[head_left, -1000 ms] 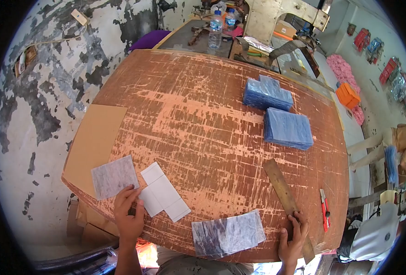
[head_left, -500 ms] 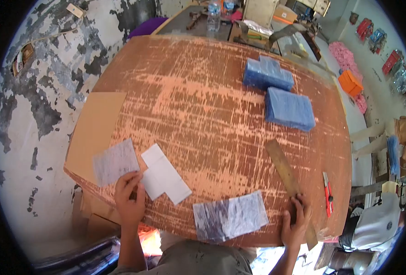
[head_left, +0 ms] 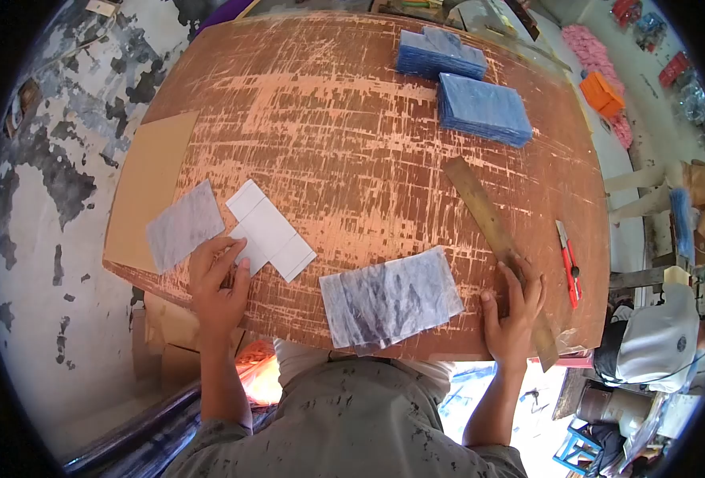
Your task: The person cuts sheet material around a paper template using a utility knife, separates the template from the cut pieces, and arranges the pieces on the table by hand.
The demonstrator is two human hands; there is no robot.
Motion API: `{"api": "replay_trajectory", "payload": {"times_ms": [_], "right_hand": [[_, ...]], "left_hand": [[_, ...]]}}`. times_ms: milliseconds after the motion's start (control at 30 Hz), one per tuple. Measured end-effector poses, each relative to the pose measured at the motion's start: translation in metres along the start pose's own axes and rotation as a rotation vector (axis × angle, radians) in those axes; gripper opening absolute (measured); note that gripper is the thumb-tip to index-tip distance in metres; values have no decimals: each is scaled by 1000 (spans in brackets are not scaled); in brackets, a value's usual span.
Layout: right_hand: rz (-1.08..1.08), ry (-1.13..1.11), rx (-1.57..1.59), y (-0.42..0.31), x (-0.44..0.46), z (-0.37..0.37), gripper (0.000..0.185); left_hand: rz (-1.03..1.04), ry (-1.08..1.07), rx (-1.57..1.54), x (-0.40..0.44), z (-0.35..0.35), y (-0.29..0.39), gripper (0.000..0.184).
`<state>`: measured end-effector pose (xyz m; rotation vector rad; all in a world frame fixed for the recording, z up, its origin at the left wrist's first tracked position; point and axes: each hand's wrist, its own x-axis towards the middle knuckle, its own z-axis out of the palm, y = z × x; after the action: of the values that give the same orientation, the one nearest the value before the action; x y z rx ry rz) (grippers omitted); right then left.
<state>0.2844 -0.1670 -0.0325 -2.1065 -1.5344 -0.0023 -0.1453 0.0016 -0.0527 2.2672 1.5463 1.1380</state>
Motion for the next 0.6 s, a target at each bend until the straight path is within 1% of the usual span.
{"api": "replay_trajectory", "payload": {"times_ms": [67, 100, 167, 200, 233, 300, 333, 400, 467, 533, 600], "right_hand": [[-62, -24, -104, -8, -1, -4, 56], [-64, -33, -101, -16, -1, -6, 56], [-188, -83, 4, -38, 0, -4, 66], [-209, -143, -22, -47, -2, 0, 81], [-211, -152, -17, -55, -1, 5, 81], [-176, -240, 35, -67, 3, 13, 89], [-176, -255, 39, -68, 4, 16, 94], [-153, -266, 66, -68, 4, 16, 94], [-130, -277, 87, -66, 3, 17, 94], [-89, -260, 250, -63, 1, 23, 92], [-73, -240, 304, -62, 1, 28, 93]], "left_hand": [[25, -36, 34, 3, -3, 6, 32], [40, -41, -2, 5, -1, 10, 33], [37, -44, -35, 7, 4, 20, 35], [92, -133, -46, 9, 4, 26, 46], [150, -218, -56, 11, 5, 32, 58], [271, -415, -89, 12, 10, 52, 88], [269, -415, -83, 11, 13, 64, 88], [345, -626, -35, 7, 17, 81, 106], [348, -645, -48, 0, 18, 81, 108], [361, -666, -61, -2, 20, 81, 109], [381, -622, -112, -6, 20, 81, 108]]}}
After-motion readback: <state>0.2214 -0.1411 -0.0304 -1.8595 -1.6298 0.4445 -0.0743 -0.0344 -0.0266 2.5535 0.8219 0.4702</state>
